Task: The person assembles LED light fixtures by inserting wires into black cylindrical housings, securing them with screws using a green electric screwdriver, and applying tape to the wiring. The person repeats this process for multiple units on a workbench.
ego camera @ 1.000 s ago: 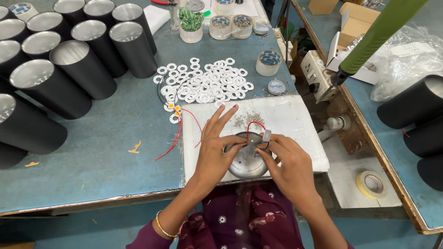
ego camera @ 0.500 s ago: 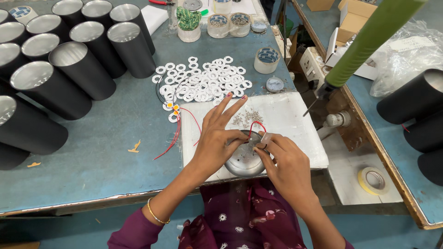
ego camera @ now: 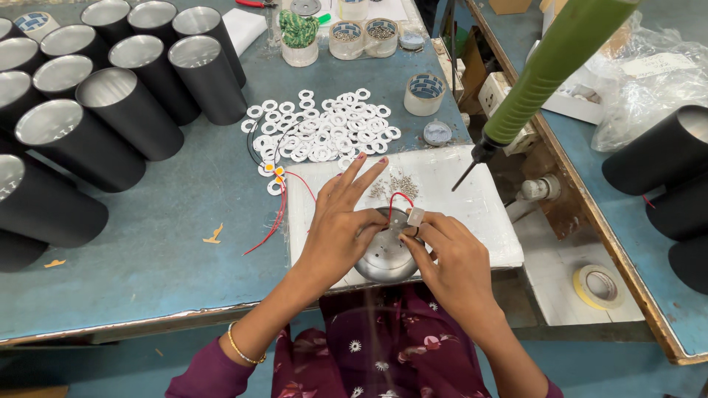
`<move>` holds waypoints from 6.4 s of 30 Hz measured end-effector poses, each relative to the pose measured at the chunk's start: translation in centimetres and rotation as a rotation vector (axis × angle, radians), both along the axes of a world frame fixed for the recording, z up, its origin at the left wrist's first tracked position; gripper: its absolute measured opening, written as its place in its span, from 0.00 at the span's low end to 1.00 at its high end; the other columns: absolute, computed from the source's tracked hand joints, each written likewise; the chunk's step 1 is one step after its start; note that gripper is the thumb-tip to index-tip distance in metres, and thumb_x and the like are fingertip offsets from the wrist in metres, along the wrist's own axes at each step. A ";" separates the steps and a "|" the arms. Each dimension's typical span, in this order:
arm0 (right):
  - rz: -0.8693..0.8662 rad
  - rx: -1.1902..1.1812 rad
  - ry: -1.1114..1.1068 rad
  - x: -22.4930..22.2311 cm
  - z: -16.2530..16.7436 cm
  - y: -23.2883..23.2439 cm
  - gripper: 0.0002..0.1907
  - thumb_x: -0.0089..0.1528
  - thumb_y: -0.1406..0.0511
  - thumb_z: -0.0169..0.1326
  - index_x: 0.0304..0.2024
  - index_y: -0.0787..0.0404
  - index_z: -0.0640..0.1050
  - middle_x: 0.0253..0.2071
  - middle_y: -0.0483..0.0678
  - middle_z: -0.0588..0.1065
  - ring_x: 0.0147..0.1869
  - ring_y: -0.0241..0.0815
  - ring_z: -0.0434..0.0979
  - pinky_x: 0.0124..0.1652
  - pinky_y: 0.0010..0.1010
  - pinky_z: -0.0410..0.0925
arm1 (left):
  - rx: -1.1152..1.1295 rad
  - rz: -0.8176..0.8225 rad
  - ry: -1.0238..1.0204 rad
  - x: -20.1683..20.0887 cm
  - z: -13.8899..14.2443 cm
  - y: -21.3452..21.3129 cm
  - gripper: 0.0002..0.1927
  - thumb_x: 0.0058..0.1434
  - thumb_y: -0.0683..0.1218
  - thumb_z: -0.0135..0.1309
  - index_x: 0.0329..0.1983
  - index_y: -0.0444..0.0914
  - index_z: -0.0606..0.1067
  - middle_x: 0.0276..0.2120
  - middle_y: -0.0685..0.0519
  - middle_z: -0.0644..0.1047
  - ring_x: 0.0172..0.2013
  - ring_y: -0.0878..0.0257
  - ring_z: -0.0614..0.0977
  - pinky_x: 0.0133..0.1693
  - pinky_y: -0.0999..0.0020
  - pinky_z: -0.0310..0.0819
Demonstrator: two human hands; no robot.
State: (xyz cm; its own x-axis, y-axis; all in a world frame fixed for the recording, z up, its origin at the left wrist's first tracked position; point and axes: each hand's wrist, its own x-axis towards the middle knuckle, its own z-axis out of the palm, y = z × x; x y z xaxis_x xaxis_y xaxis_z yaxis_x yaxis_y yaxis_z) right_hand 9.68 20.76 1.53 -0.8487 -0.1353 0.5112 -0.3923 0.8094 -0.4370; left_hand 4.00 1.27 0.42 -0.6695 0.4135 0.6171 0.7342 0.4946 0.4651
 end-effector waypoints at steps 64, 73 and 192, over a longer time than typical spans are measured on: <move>0.030 0.334 -0.418 -8.0 -2.0 1.9 0.05 0.48 0.66 0.62 0.26 0.60 0.83 0.29 0.57 0.79 0.37 0.58 0.82 0.35 0.46 0.73 | -0.547 0.294 -0.377 -4.1 -1.3 2.7 0.06 0.54 0.41 0.56 0.31 0.34 0.81 0.31 0.35 0.80 0.35 0.38 0.83 0.39 0.48 0.79; 0.362 0.387 -0.486 -8.9 0.6 0.6 0.02 0.46 0.69 0.61 0.20 0.62 0.81 0.15 0.48 0.77 0.23 0.46 0.82 0.26 0.39 0.73 | -0.864 0.436 -0.440 -4.3 -4.0 -1.2 0.12 0.51 0.52 0.62 0.36 0.44 0.84 0.35 0.43 0.84 0.41 0.46 0.86 0.47 0.52 0.81; -0.031 -0.379 -0.052 -19.8 -14.0 7.5 0.23 0.61 0.71 0.56 0.59 0.58 0.74 0.58 0.54 0.71 0.58 0.48 0.75 0.46 0.36 0.73 | 0.519 -0.012 -0.647 1.5 -2.1 -3.1 0.09 0.55 0.43 0.63 0.39 0.39 0.87 0.55 0.51 0.80 0.54 0.60 0.80 0.56 0.65 0.70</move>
